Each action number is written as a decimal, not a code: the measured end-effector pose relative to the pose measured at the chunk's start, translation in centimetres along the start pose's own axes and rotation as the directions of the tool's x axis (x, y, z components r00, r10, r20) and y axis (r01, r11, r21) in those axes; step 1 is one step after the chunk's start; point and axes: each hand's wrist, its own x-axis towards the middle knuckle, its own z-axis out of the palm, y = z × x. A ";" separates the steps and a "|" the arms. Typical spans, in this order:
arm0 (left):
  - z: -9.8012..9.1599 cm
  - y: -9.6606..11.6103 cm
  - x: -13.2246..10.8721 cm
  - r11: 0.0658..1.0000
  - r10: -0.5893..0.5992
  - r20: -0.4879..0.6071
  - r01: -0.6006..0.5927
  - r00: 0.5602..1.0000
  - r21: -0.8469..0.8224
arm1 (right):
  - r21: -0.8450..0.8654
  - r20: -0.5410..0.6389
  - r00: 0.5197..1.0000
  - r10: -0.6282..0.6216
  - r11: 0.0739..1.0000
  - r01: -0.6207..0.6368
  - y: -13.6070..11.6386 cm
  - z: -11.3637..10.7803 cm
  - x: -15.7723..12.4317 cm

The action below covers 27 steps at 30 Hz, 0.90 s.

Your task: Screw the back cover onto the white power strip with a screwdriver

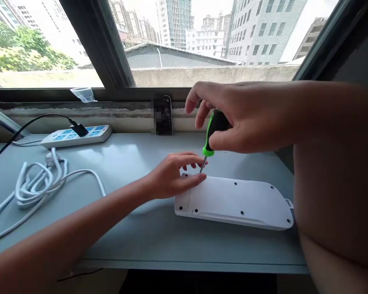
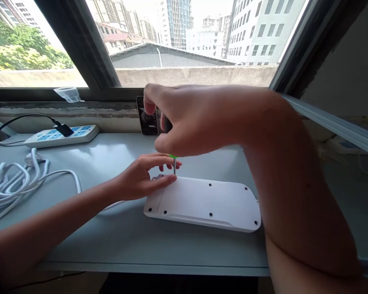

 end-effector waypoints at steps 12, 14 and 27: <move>-2.2 -0.9 -2.8 0.972 -0.190 0.421 0.110 0.887 0.206 | -0.196 -0.221 0.963 -0.155 0.974 0.112 -0.1 -1.5 -1.2; -2.1 -0.9 -2.8 0.976 -0.169 0.425 0.090 0.889 0.198 | -0.170 -0.173 0.966 -0.192 0.972 0.162 -0.3 -1.5 -1.3; -1.8 -1.3 -3.1 0.991 -0.064 0.364 0.015 0.929 0.136 | 0.007 0.035 0.953 -0.302 0.953 0.302 -1.7 0.0 -0.6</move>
